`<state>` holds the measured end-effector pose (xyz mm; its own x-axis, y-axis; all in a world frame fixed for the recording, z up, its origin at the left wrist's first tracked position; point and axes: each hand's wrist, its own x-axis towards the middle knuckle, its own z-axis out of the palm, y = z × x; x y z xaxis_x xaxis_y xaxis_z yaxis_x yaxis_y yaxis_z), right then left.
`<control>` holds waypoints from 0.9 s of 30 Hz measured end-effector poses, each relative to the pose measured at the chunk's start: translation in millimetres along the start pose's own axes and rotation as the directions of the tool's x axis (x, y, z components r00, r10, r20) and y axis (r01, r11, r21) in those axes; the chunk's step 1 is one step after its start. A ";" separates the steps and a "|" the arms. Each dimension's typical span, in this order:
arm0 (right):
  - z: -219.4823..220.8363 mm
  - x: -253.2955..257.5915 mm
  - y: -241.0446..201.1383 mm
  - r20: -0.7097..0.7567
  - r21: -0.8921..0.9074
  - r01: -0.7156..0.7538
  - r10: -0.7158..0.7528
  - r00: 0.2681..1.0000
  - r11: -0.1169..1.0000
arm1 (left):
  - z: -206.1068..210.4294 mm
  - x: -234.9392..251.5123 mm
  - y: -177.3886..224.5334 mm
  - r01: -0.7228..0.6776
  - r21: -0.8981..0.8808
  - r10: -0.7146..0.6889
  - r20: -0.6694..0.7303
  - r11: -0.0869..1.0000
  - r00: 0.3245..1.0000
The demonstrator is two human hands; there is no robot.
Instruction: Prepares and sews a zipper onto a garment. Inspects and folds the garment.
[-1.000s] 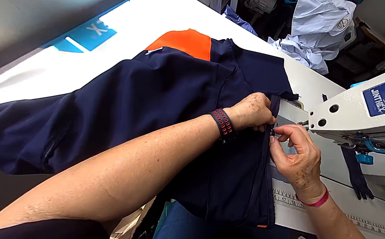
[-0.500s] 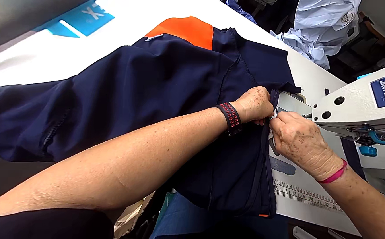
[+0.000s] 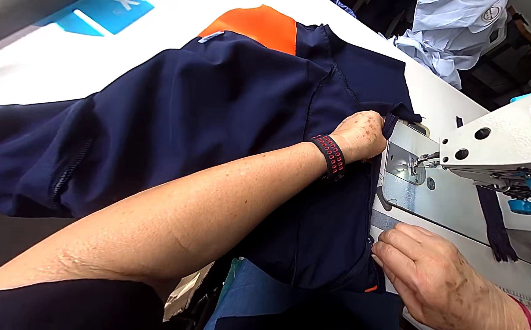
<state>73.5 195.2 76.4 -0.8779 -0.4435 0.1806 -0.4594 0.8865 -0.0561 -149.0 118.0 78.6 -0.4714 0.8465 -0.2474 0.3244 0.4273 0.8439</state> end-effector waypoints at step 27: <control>32.5 -16.1 -4.9 -0.174 -0.060 -0.388 0.373 0.911 0.920 | -14.2 15.7 -15.5 -0.420 0.413 0.337 0.259 0.808 0.905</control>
<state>85.6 193.7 41.9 -0.9479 -0.0504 0.3147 -0.0738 0.9953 -0.0628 -173.0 120.1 68.3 -0.1045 0.9925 -0.0628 0.7990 0.1214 0.5889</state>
